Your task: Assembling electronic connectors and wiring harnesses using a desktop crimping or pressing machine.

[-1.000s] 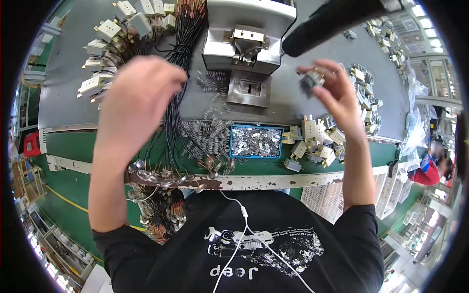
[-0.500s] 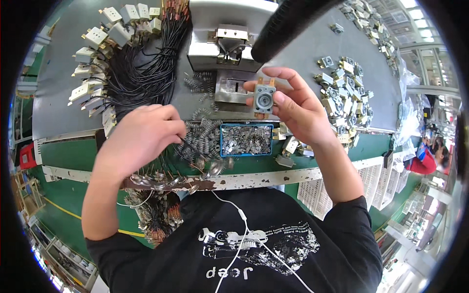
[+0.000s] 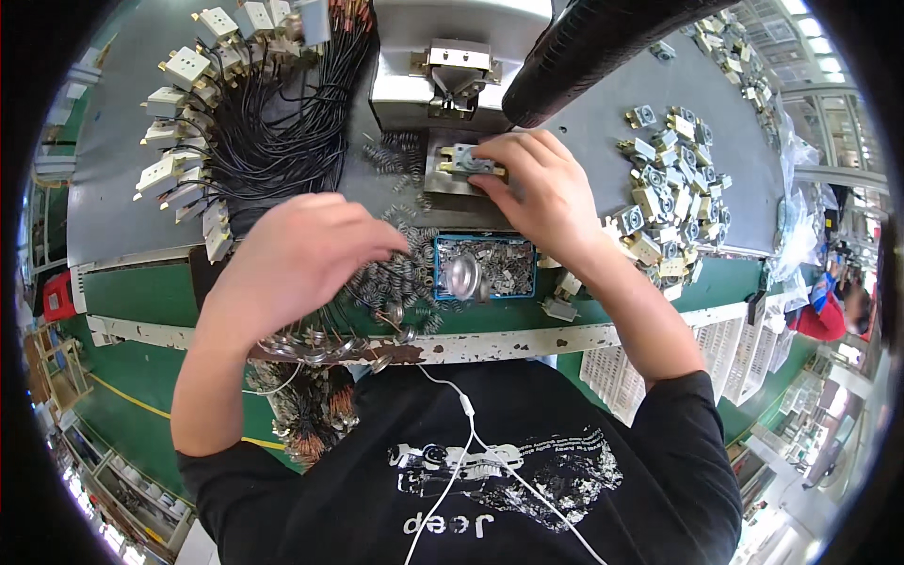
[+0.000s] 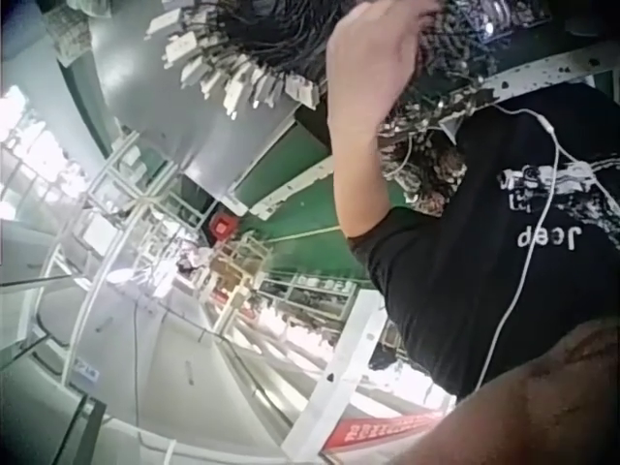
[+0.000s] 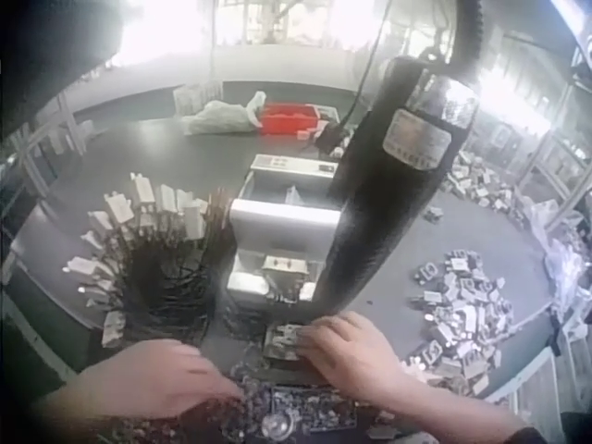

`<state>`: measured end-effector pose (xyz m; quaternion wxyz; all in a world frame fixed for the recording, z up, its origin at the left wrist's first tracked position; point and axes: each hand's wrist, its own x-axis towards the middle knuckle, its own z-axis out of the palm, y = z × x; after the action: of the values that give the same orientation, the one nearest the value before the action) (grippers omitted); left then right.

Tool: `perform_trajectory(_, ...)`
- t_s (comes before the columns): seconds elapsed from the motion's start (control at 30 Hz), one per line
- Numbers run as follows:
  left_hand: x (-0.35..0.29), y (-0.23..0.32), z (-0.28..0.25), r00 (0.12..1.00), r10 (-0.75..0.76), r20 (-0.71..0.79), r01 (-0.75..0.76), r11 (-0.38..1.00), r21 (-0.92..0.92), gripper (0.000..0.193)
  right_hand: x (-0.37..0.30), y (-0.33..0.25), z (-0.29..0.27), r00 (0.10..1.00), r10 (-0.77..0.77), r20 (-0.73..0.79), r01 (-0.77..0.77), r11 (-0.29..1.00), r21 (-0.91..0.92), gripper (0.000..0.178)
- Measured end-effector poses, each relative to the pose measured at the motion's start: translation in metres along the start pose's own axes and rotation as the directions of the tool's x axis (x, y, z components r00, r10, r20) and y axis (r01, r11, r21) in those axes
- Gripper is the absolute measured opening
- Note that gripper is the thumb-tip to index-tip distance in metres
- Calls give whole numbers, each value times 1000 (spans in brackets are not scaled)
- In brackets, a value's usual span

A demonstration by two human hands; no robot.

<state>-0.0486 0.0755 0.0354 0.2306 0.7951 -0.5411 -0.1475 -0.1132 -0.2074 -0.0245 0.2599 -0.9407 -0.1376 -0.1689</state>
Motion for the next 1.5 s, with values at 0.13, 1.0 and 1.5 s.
perform_trajectory(0.13,3,-1,-3,997,-30,-71,26,998,-55,15,2,4,-3,990,-141,29,142,989,-32,34)
perform_trajectory(1.0,38,-33,16,995,8,-99,27,937,348,12,-26,-55,-11,948,-115,297,24,956,293,21)
perform_trajectory(1.5,22,-55,-29,907,-295,-300,263,954,-143,15,-20,-84,14,906,-161,393,87,976,199,25)
